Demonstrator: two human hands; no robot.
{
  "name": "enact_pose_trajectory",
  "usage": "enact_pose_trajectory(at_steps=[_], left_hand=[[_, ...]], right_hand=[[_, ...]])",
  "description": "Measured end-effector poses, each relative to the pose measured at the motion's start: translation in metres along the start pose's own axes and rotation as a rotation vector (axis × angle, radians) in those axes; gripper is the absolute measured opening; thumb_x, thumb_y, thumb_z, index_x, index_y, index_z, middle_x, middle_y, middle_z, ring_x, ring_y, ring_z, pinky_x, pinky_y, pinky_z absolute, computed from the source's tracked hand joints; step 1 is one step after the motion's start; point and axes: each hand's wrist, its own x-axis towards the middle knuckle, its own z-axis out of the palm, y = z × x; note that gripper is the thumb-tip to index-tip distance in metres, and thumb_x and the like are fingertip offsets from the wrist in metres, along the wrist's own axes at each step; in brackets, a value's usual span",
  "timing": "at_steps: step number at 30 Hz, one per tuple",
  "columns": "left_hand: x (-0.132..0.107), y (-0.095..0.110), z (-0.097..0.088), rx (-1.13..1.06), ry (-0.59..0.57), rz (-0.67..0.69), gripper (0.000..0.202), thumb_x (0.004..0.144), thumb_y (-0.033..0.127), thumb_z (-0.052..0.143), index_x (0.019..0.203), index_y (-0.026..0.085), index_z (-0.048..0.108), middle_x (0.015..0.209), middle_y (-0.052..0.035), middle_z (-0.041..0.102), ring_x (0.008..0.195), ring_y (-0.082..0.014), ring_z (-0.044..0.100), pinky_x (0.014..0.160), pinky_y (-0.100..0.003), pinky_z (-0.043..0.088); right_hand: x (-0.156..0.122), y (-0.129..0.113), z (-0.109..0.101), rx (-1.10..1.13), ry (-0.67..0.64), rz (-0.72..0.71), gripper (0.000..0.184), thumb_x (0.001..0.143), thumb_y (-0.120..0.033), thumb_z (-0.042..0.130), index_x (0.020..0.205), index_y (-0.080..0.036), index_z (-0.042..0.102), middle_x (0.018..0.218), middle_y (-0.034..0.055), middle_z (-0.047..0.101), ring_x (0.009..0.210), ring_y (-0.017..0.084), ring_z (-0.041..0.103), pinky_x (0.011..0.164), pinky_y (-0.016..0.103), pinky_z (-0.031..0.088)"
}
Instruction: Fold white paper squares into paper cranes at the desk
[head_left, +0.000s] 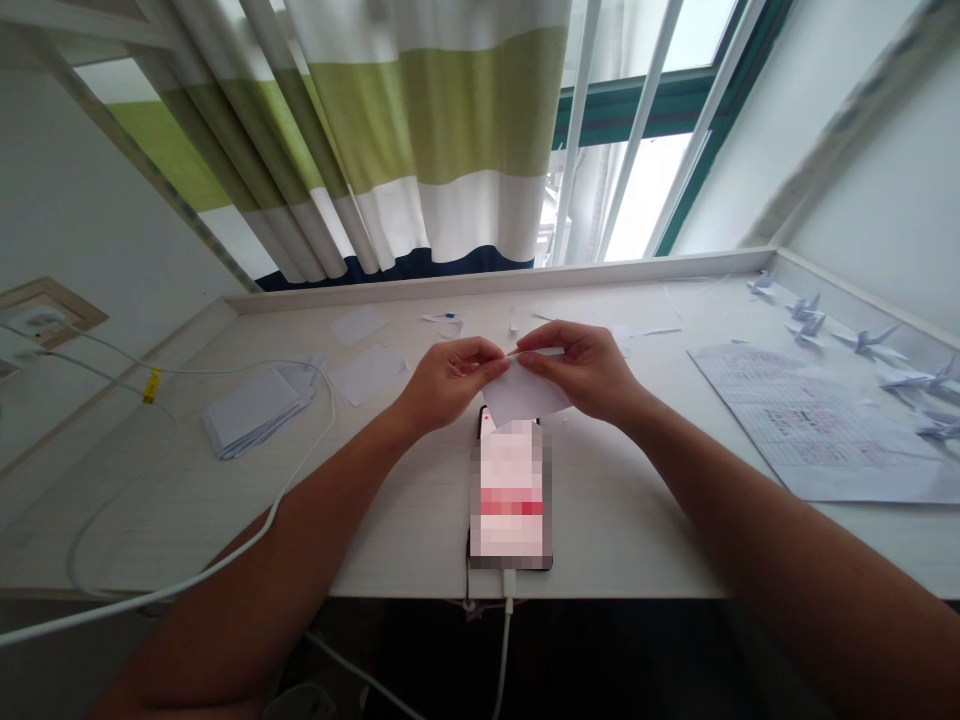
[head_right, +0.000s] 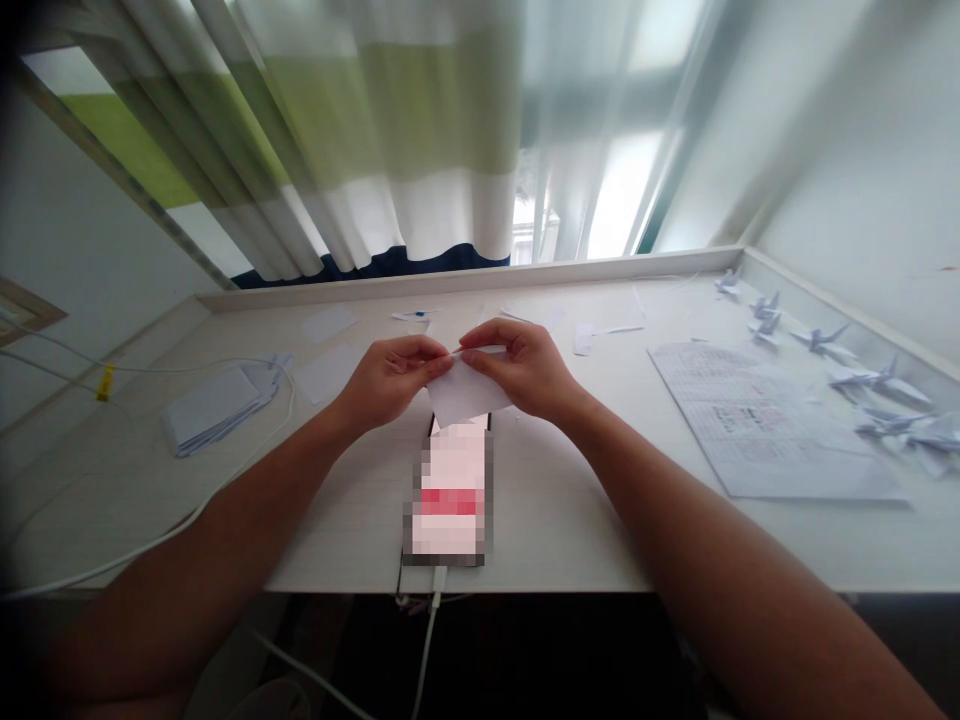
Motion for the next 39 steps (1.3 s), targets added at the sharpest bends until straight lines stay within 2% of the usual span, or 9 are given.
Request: enact_pose_trajectory(at_steps=[3, 9, 15, 20, 24, 30, 39], left_hand=[[0.0, -0.001, 0.0, 0.034, -0.014, -0.007, 0.024, 0.092, 0.042, 0.074, 0.092, 0.018, 0.078, 0.089, -0.0062, 0.078, 0.085, -0.0191, 0.071, 0.077, -0.03, 0.056], [-0.002, 0.001, 0.001, 0.1, -0.006, -0.041, 0.029, 0.088, 0.047, 0.078, 0.091, 0.018, 0.078, 0.086, -0.0061, 0.078, 0.078, -0.0187, 0.07, 0.071, -0.03, 0.055], [0.0, 0.006, 0.002, 0.041, 0.022, -0.019, 0.022, 0.09, 0.039, 0.075, 0.087, 0.017, 0.076, 0.085, -0.0054, 0.077, 0.082, -0.0185, 0.069, 0.078, -0.031, 0.055], [0.0, 0.005, 0.001, 0.07, -0.013, -0.038, 0.026, 0.089, 0.042, 0.075, 0.093, 0.017, 0.078, 0.088, -0.0067, 0.078, 0.08, -0.0184, 0.07, 0.074, -0.03, 0.054], [-0.002, 0.006, 0.002, 0.125, 0.009, -0.02, 0.027, 0.091, 0.043, 0.073, 0.09, 0.017, 0.079, 0.085, -0.006, 0.078, 0.078, -0.0183, 0.07, 0.072, -0.029, 0.054], [-0.003, 0.008, 0.004, 0.143, 0.003, -0.008, 0.023, 0.093, 0.039, 0.07, 0.088, 0.017, 0.077, 0.084, -0.0054, 0.078, 0.078, -0.0182, 0.07, 0.069, -0.028, 0.053], [-0.003, 0.012, 0.004, 0.11, -0.027, -0.028, 0.025, 0.092, 0.042, 0.071, 0.088, 0.018, 0.077, 0.082, -0.0052, 0.077, 0.076, -0.0183, 0.069, 0.069, -0.029, 0.053]], right_hand=[[0.0, 0.001, 0.001, -0.055, 0.013, -0.02, 0.018, 0.084, -0.038, 0.082, 0.092, -0.022, 0.08, 0.095, 0.0071, 0.078, 0.091, 0.026, 0.073, 0.073, 0.04, 0.06], [0.0, 0.0, 0.0, -0.091, 0.002, -0.038, 0.017, 0.084, -0.037, 0.081, 0.094, -0.022, 0.08, 0.096, 0.0071, 0.079, 0.093, 0.027, 0.073, 0.076, 0.041, 0.061], [0.0, -0.002, -0.001, 0.061, -0.005, 0.011, 0.025, 0.08, -0.039, 0.086, 0.096, -0.021, 0.078, 0.097, 0.0073, 0.079, 0.089, 0.026, 0.075, 0.073, 0.04, 0.062], [0.0, -0.001, 0.0, 0.076, -0.014, 0.015, 0.025, 0.08, -0.036, 0.086, 0.098, -0.021, 0.077, 0.094, 0.0068, 0.079, 0.088, 0.025, 0.076, 0.071, 0.039, 0.062], [0.0, 0.002, 0.001, 0.062, -0.023, -0.003, 0.022, 0.08, -0.033, 0.086, 0.096, -0.021, 0.078, 0.097, 0.0068, 0.079, 0.09, 0.025, 0.076, 0.075, 0.039, 0.061], [0.001, 0.005, 0.002, 0.168, -0.031, 0.046, 0.027, 0.077, -0.034, 0.089, 0.095, -0.02, 0.077, 0.094, 0.0067, 0.079, 0.087, 0.023, 0.076, 0.074, 0.039, 0.062], [-0.001, -0.003, 0.003, 0.048, -0.006, 0.019, 0.022, 0.077, -0.034, 0.089, 0.093, -0.021, 0.079, 0.093, 0.0058, 0.079, 0.087, 0.024, 0.076, 0.075, 0.039, 0.062]])
